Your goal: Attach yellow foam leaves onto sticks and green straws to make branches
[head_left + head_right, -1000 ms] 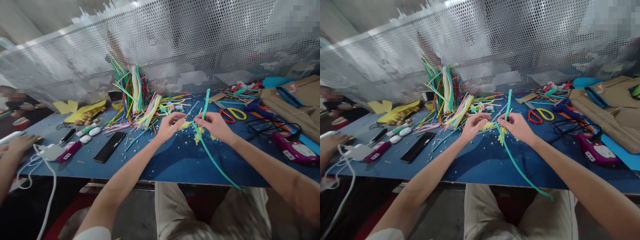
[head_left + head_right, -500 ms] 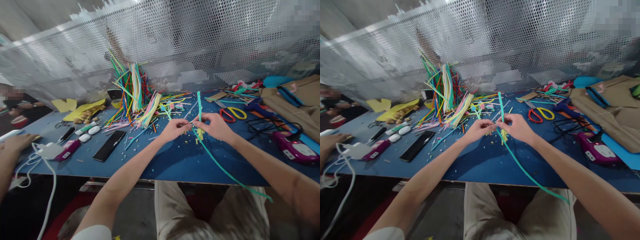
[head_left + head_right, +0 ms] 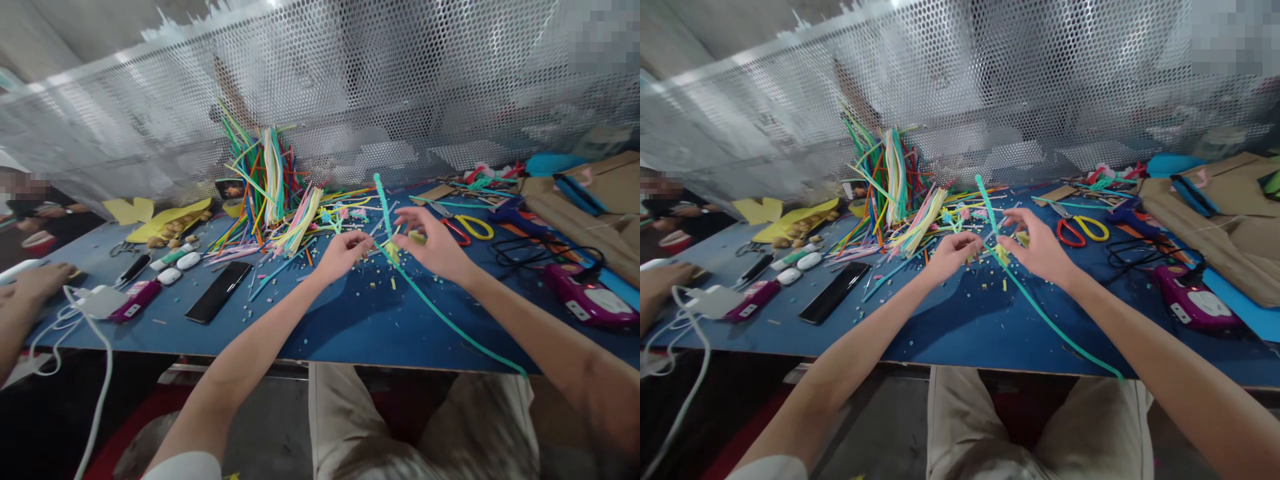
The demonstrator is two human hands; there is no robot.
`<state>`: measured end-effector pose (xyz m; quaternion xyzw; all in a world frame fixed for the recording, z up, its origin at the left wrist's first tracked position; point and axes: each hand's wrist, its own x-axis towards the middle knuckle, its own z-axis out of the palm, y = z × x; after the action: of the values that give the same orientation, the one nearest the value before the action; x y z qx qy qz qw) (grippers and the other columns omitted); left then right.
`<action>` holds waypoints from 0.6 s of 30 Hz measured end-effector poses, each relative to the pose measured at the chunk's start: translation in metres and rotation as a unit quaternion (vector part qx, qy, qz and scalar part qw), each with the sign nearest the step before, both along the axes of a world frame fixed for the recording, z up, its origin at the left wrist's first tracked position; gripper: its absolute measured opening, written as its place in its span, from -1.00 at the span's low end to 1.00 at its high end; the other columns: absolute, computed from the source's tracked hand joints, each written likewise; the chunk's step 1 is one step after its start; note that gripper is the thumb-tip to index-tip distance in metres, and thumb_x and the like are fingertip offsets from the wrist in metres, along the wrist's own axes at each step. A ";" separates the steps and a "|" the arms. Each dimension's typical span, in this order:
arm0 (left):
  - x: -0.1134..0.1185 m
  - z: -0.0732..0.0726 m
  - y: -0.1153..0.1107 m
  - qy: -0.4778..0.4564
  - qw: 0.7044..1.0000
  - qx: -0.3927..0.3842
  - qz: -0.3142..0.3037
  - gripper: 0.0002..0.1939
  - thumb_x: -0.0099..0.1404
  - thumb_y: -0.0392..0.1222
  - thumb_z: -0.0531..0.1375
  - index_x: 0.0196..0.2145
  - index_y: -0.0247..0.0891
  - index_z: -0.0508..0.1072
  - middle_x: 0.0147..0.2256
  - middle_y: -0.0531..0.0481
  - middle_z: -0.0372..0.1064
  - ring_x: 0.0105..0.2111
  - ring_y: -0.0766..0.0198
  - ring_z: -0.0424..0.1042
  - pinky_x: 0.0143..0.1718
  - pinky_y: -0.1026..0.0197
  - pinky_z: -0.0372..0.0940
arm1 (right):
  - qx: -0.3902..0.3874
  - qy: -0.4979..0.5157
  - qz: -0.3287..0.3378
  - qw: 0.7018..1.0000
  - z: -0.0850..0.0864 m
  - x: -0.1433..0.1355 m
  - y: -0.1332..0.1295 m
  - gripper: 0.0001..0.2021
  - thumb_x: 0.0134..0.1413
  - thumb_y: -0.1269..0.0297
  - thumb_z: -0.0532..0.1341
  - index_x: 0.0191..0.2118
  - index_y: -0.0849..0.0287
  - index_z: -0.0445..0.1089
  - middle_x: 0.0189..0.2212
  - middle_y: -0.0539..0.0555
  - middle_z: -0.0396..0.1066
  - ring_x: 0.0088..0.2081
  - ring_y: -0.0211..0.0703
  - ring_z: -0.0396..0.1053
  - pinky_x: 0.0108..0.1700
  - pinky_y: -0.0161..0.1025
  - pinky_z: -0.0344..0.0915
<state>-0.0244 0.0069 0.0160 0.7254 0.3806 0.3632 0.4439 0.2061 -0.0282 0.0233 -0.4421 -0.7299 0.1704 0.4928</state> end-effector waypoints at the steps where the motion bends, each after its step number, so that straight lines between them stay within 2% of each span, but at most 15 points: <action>1: -0.002 0.001 0.002 -0.018 0.999 0.007 0.026 -0.62 0.25 0.13 0.23 -0.27 -0.29 0.49 -0.37 -0.01 0.46 -0.47 0.38 0.39 -0.52 0.36 0.29 | 0.036 0.000 -0.030 0.999 0.002 0.002 -0.001 -0.53 0.13 0.12 0.27 0.15 0.08 0.30 -0.04 0.16 0.46 -0.12 0.00 0.42 -0.03 0.01 0.35; 3: -0.005 0.002 0.007 -0.052 0.995 0.022 0.081 -0.62 0.23 0.14 0.25 -0.27 -0.28 0.49 -0.34 -0.02 0.47 -0.43 0.36 0.42 -0.49 0.35 0.33 | 0.097 -0.013 -0.082 0.992 0.007 0.006 -0.003 -0.55 0.14 0.14 0.26 0.14 0.08 0.28 -0.03 0.18 0.43 -0.11 0.02 0.40 0.02 0.04 0.31; 5: -0.008 0.005 0.010 -0.088 0.987 0.030 0.129 -0.61 0.21 0.15 0.27 -0.26 -0.27 0.48 -0.30 -0.03 0.48 -0.40 0.34 0.43 -0.48 0.34 0.38 | 0.125 -0.036 -0.095 0.987 0.011 0.009 -0.006 -0.65 0.18 0.15 0.24 0.06 0.08 0.33 -0.12 0.17 0.45 -0.16 0.01 0.40 0.01 0.03 0.32; 8: -0.008 0.007 0.010 -0.143 0.975 0.021 0.167 -0.60 0.18 0.15 0.30 -0.23 -0.25 0.47 -0.26 -0.03 0.47 -0.38 0.33 0.43 -0.48 0.32 0.42 | 0.128 -0.102 -0.035 0.986 0.012 0.004 -0.012 -0.76 0.23 0.18 0.19 -0.01 0.05 0.38 -0.19 0.13 0.48 -0.18 0.01 0.42 0.00 0.02 0.33; 11: -0.004 0.007 0.004 -0.183 0.968 0.022 0.172 -0.63 0.21 0.13 0.29 -0.23 -0.22 0.46 -0.24 -0.02 0.44 -0.38 0.34 0.42 -0.48 0.30 0.44 | 0.133 -0.168 0.035 0.976 0.005 -0.007 -0.015 -0.69 0.28 0.21 0.15 0.09 0.05 0.36 -0.06 0.14 0.49 -0.02 0.05 0.41 0.09 0.05 0.31; 14: 0.000 0.008 -0.005 -0.191 0.966 0.051 0.167 -0.66 0.24 0.13 0.26 -0.22 -0.20 0.45 -0.25 -0.02 0.41 -0.35 0.32 0.43 -0.46 0.29 0.46 | 0.130 -0.187 0.062 0.972 -0.002 -0.017 -0.016 -0.63 0.31 0.22 0.11 0.19 0.07 0.30 0.06 0.15 0.45 0.06 0.04 0.39 0.12 0.04 0.31; 16: 0.002 0.009 -0.010 -0.180 0.966 0.075 0.167 -0.66 0.26 0.13 0.24 -0.22 -0.19 0.43 -0.27 -0.01 0.39 -0.34 0.31 0.43 -0.45 0.29 0.45 | 0.120 -0.162 0.063 0.977 -0.005 -0.020 -0.017 -0.62 0.31 0.22 0.10 0.21 0.05 0.28 0.01 0.12 0.48 -0.03 -0.01 0.44 0.04 -0.02 0.37; 18: 0.003 0.010 -0.014 -0.163 0.968 0.091 0.166 -0.67 0.28 0.14 0.22 -0.23 -0.18 0.42 -0.30 0.00 0.38 -0.34 0.31 0.43 -0.44 0.29 0.45 | 0.113 -0.127 0.048 0.984 -0.005 -0.020 -0.018 -0.61 0.31 0.22 0.09 0.22 0.04 0.28 -0.11 0.08 0.53 -0.22 -0.09 0.48 -0.11 -0.10 0.41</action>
<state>-0.0210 -0.0073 0.0259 0.6207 0.3835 0.5778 0.3658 0.1859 -0.0466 0.0182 -0.3658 -0.8214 0.0527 0.4344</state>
